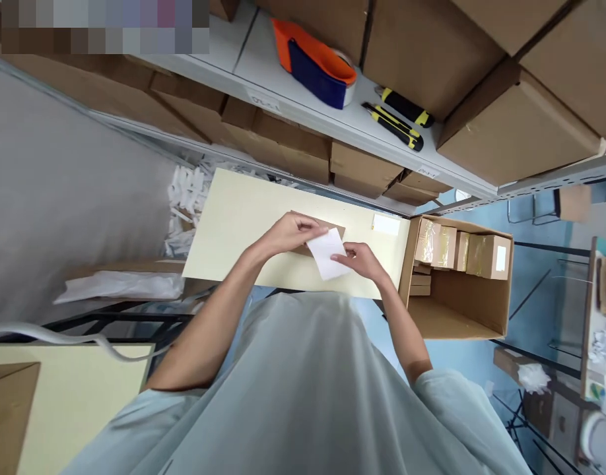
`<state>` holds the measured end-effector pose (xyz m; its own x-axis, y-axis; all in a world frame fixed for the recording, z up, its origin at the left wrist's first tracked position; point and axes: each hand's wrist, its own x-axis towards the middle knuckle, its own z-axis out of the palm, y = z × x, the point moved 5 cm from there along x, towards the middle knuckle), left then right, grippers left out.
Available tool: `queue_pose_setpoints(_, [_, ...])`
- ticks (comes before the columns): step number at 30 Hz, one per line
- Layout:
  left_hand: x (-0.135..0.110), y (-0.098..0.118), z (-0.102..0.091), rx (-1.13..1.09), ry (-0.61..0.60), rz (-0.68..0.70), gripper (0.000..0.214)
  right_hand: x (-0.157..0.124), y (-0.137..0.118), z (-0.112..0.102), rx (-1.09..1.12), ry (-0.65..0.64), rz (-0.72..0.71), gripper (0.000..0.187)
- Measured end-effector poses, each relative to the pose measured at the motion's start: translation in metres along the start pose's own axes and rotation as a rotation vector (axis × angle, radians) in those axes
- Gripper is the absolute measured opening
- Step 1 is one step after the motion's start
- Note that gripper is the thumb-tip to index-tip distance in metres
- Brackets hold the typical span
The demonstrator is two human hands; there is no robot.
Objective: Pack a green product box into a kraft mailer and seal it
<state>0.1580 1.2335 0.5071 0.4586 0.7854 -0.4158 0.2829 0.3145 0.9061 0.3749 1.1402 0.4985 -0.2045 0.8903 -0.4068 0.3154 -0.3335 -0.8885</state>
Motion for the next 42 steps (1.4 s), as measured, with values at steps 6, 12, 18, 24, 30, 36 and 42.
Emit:
queue_pose_setpoints(6, [-0.067,-0.010,-0.013,-0.263,-0.038,0.013,0.076,-0.012,-0.068,0.046,0.020,0.472,-0.022,0.069])
queue_pose_setpoints(12, [-0.118,0.001,-0.047,-0.344,-0.024,0.114,0.060,-0.022,-0.132,0.084,-0.061,0.670,-0.078,0.073])
queue_pose_setpoints(18, [-0.138,0.011,-0.090,-0.441,-0.050,0.171,0.046,-0.029,-0.163,0.117,-0.032,0.776,-0.120,0.071])
queue_pose_setpoints(24, [-0.145,0.013,-0.109,-0.442,-0.060,0.208,0.041,-0.026,-0.171,0.138,-0.047,0.826,-0.095,0.067])
queue_pose_setpoints(30, [-0.148,0.014,-0.117,-0.427,-0.076,0.245,0.038,-0.027,-0.174,0.146,-0.009,0.814,-0.087,0.063])
queue_pose_setpoints(36, [-0.152,0.014,-0.125,-0.402,-0.077,0.277,0.034,-0.022,-0.162,0.154,0.092,0.767,-0.052,0.060])
queue_pose_setpoints(42, [-0.152,0.008,-0.133,-0.369,-0.010,0.274,0.030,-0.016,-0.154,0.161,-0.146,0.832,0.033,0.066])
